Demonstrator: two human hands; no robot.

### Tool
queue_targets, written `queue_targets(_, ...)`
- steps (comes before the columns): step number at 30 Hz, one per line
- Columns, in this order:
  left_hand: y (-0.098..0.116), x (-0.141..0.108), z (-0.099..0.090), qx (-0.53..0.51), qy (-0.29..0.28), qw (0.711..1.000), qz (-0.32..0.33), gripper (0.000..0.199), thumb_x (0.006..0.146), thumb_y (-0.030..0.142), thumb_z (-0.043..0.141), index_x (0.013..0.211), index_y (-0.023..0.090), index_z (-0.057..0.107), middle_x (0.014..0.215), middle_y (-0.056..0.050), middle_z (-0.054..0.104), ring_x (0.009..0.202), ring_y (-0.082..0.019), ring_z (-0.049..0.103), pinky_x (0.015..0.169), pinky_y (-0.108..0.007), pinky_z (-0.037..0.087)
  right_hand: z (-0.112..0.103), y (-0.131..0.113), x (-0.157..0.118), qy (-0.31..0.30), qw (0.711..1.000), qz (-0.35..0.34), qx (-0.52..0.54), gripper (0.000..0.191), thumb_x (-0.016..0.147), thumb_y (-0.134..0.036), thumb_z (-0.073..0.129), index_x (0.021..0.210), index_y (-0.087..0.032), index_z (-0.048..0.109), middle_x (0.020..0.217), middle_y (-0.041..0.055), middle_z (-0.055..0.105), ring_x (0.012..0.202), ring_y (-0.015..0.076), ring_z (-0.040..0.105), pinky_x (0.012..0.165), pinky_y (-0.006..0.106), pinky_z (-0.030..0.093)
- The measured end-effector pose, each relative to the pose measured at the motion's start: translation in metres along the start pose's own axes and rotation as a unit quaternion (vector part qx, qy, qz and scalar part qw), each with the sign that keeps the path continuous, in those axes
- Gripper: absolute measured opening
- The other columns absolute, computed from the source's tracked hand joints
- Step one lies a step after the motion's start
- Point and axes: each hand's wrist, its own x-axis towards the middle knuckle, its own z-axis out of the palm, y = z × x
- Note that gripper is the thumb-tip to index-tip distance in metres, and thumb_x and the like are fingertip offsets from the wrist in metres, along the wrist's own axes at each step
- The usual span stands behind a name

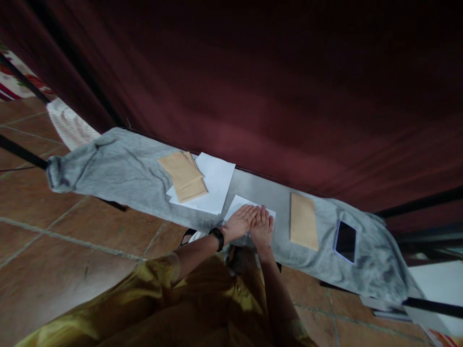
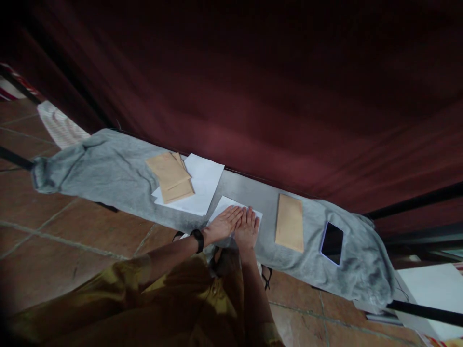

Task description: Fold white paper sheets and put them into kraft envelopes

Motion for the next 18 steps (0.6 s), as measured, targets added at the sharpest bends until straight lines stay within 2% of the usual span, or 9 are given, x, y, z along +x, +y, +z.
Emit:
queue_targets(6,-0.001,-0.002,0.000,-0.016,0.007,1.000,-0.013,0.058,0.099,0.021,0.034,0.154,0.003,0.040,0.158,-0.021,0.044,0.151,-0.028,0.036,0.127,-0.049,0.019,0.001,0.000,-0.001,0.018,1.000,-0.003,0.008,0.056,0.104,-0.026,0.027,0.157,-0.014,0.041,0.163,0.0164,0.037,0.149,0.0321,0.037,0.121,0.057,0.026)
queue_targets(10,0.000,-0.003,0.000,-0.014,0.011,1.000,-0.017,0.056,0.099,0.022,0.037,0.151,0.003,0.044,0.158,-0.021,0.044,0.151,-0.028,0.036,0.128,-0.047,0.018,0.002,0.003,-0.007,0.040,0.999,0.009,0.010,0.056,0.106,-0.030,0.025,0.156,-0.011,0.041,0.160,0.0202,0.041,0.148,0.0318,0.039,0.120,0.058,0.028)
queue_targets(13,0.000,-0.004,0.000,-0.020,0.014,0.999,-0.025,0.054,0.100,0.024,0.038,0.149,0.003,0.047,0.159,-0.019,0.044,0.151,-0.027,0.036,0.128,-0.044,0.017,0.002,0.007,-0.014,0.050,0.999,0.008,0.011,0.056,0.107,-0.033,0.026,0.155,-0.009,0.042,0.159,0.0231,0.042,0.147,0.0323,0.040,0.119,0.059,0.029)
queue_targets(18,-0.003,-0.008,0.001,-0.037,0.026,0.998,-0.051,0.054,0.102,0.028,0.037,0.153,0.009,0.043,0.162,-0.014,0.040,0.154,-0.024,0.031,0.128,-0.045,0.017,0.001,0.015,-0.025,0.075,0.997,0.015,0.002,0.059,0.108,-0.038,0.027,0.156,-0.007,0.039,0.157,0.0236,0.045,0.145,0.0329,0.042,0.118,0.056,0.030)
